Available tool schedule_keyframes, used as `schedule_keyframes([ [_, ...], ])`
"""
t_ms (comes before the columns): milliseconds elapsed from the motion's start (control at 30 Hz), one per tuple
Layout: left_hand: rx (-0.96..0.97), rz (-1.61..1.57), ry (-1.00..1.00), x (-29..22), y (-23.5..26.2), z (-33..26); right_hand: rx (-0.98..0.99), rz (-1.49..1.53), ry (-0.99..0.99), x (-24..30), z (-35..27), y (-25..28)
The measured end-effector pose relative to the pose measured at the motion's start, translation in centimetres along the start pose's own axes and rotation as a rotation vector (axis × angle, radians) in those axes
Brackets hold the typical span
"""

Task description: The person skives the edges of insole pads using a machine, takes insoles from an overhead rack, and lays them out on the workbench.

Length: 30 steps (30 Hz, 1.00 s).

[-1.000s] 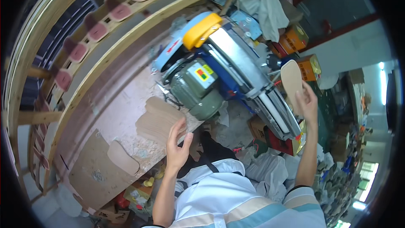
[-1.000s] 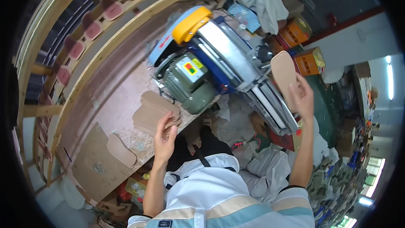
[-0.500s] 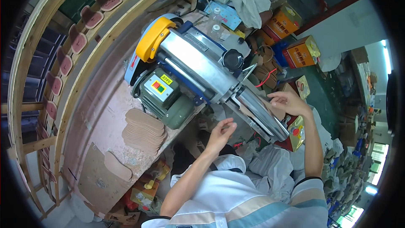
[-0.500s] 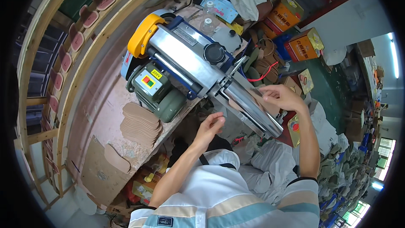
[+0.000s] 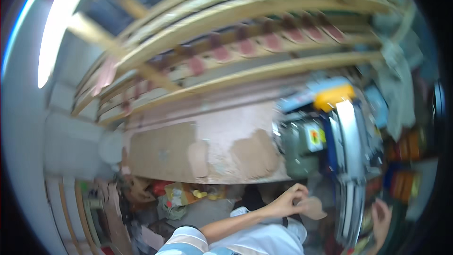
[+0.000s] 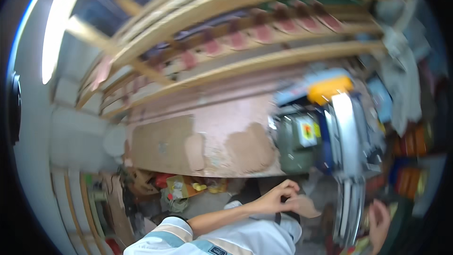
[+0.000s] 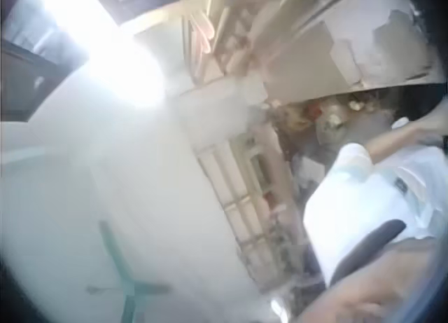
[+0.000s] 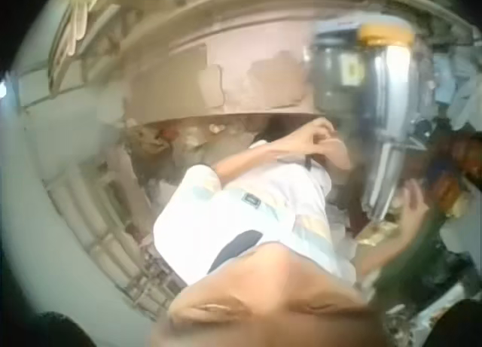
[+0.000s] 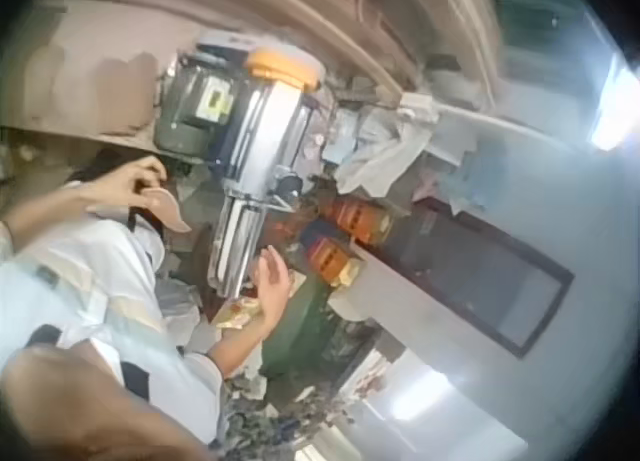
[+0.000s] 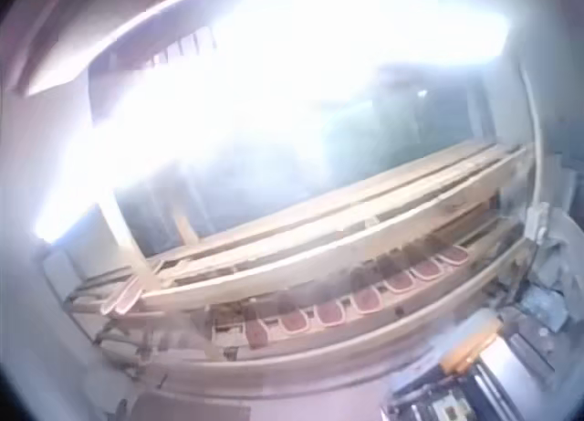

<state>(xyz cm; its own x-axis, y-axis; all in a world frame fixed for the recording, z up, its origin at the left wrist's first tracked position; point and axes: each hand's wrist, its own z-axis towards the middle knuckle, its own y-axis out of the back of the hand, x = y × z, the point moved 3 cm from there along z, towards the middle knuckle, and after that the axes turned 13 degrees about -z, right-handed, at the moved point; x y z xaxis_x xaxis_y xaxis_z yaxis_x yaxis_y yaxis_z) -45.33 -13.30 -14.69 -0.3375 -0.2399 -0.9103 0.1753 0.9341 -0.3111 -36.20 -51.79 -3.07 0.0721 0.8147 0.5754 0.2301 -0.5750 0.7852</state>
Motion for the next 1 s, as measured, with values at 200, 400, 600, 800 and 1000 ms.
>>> schedule_keyframes([
  [200,-0.651,1.046,-0.557,-19.8,13.3,-23.3,0.408,-0.119,0.160,11.9,3.1,-5.7],
  [400,-1.331,1.945,-0.596,-29.7,21.4,-41.4,0.487,-0.042,0.239,23.1,3.8,-11.5],
  [600,-1.438,2.308,-0.737,-35.7,37.3,-47.9,0.613,0.000,0.375,28.7,2.8,-17.7],
  [800,-1.294,1.975,-0.946,-37.8,48.9,-44.2,0.701,-0.069,0.434,35.2,0.1,-24.0],
  [1000,-1.248,1.675,-0.800,-38.1,49.2,-46.7,0.722,0.008,0.640,40.0,-1.3,-36.1],
])
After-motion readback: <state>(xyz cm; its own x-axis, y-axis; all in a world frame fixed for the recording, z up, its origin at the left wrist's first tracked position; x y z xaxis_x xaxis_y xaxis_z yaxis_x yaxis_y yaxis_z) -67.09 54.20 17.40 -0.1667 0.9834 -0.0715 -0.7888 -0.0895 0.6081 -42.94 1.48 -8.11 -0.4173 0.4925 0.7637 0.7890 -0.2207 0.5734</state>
